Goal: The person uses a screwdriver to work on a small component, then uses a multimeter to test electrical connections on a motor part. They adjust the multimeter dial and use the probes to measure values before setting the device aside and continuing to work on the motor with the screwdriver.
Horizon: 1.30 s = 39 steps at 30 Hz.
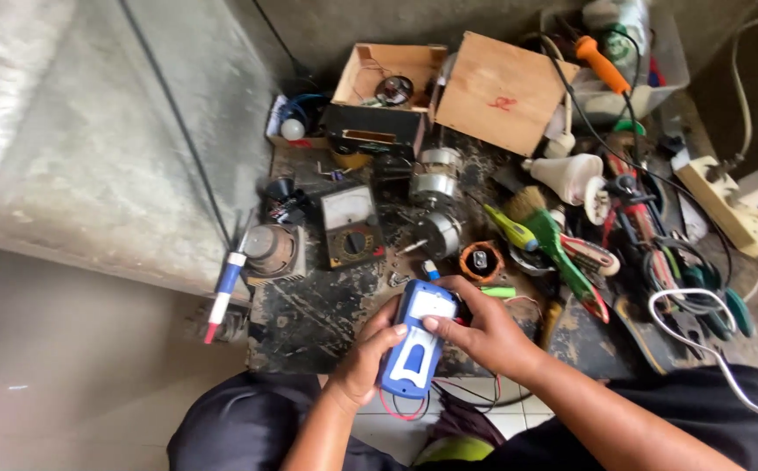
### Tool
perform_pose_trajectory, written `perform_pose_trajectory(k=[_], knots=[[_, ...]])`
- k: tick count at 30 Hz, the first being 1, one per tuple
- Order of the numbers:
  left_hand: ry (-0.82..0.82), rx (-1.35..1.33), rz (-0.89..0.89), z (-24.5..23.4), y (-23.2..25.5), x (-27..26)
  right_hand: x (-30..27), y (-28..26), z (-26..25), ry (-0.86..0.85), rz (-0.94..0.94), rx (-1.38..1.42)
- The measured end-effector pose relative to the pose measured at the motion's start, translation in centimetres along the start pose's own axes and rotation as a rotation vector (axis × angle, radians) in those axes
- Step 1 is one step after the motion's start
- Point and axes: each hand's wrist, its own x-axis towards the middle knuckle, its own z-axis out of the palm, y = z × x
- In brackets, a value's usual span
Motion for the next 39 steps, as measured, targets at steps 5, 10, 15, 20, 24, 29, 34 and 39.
perform_pose_trajectory(k=[5,10,15,20,24,29,34,39], knots=[[0.128,0.208,0.058,0.1,-2.1,0.9,0.0,-0.2,0.0,-0.056,0.121,0.014],[0.236,0.442,0.11,0.3,-1.8,1.0,0.1,-0.4,0.1,-0.071,0.199,0.001],[0.119,0.352,0.22,0.3,-1.1,0.1,-0.5,-0.5,0.4,-0.009,0.049,-0.043],[0.145,0.149,0.1,0.9,-1.9,0.6,-0.6,0.3,0.4,0.045,0.073,-0.06],[0.031,-0.041,0.088,1.5,-1.2,0.1,-0.6,0.1,0.0,0.12,-0.015,-0.039],[0.121,0.058,0.074,2.1,-1.1,0.0,-0.5,1.0,0.1,0.129,0.004,0.043],[0.367,0.375,0.234,1.6,-2.7,1.3,-0.7,1.2,0.8,0.059,0.031,0.165],[0.181,0.307,0.281,1.4,-2.5,0.3,-1.0,1.2,0.9,0.139,-0.02,0.09]])
